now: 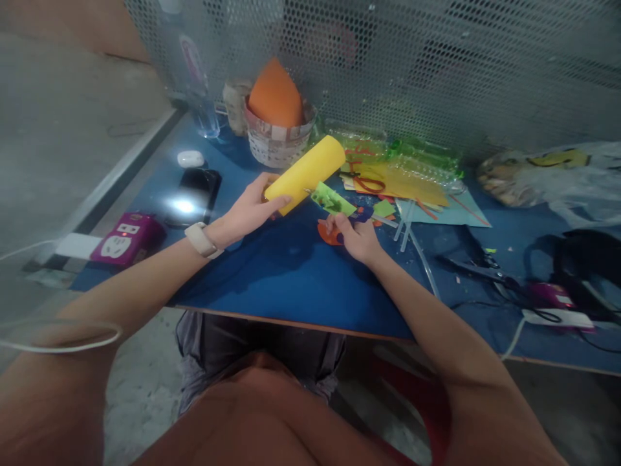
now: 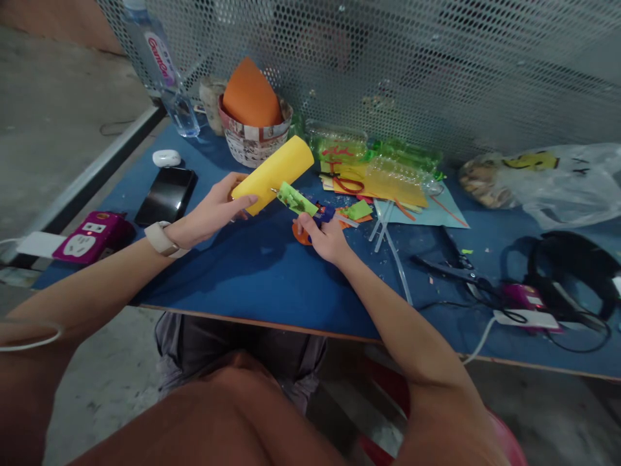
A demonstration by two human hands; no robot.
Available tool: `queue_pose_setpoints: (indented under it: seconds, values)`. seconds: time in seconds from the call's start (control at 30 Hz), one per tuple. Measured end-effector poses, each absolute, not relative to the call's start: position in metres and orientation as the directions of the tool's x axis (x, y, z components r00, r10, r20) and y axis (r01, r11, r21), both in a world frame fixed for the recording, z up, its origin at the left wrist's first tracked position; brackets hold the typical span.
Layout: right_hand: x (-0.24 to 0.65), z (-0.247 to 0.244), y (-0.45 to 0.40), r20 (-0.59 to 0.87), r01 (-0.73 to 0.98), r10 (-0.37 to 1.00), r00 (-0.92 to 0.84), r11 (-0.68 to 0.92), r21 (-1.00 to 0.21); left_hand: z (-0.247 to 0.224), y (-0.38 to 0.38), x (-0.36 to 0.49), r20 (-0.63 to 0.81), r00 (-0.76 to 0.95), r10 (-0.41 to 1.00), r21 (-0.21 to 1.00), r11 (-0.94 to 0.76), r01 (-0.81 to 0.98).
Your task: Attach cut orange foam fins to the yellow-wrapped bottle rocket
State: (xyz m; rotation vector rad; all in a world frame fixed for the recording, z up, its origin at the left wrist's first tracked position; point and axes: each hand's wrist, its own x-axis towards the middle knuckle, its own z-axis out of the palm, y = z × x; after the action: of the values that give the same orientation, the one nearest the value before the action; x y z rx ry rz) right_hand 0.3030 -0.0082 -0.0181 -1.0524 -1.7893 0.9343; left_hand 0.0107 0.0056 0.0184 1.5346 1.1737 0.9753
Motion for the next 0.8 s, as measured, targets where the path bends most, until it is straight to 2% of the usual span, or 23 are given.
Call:
queue_pose_setpoints:
  seconds: [0.1, 0.33, 0.63, 0.8]
  values:
    - [0.303, -0.019, -0.008, 0.302, 0.328, 0.909, -0.289, 0.390, -0.861, 0.022, 0.003, 0.011, 0.037, 0.236, 0.971, 0.966, -0.095, 0.240]
    - [0.299, -0.017, -0.009, 0.302, 0.296, 0.919, -0.253, 0.371, -0.880, 0.023, 0.003, 0.011, 0.037, 0.242, 0.970, 0.968, -0.095, 0.233]
    - [0.292, -0.017, -0.011, 0.279, 0.144, 0.949, -0.146, 0.300, -0.943, 0.023, 0.004, 0.012, 0.015, 0.220, 0.975, 0.963, -0.073, 0.258]
    - [0.293, -0.021, -0.009, 0.285, 0.188, 0.946, -0.152, 0.311, -0.932, 0.020, 0.005, 0.010, 0.036, 0.237, 0.971, 0.964, -0.096, 0.247]
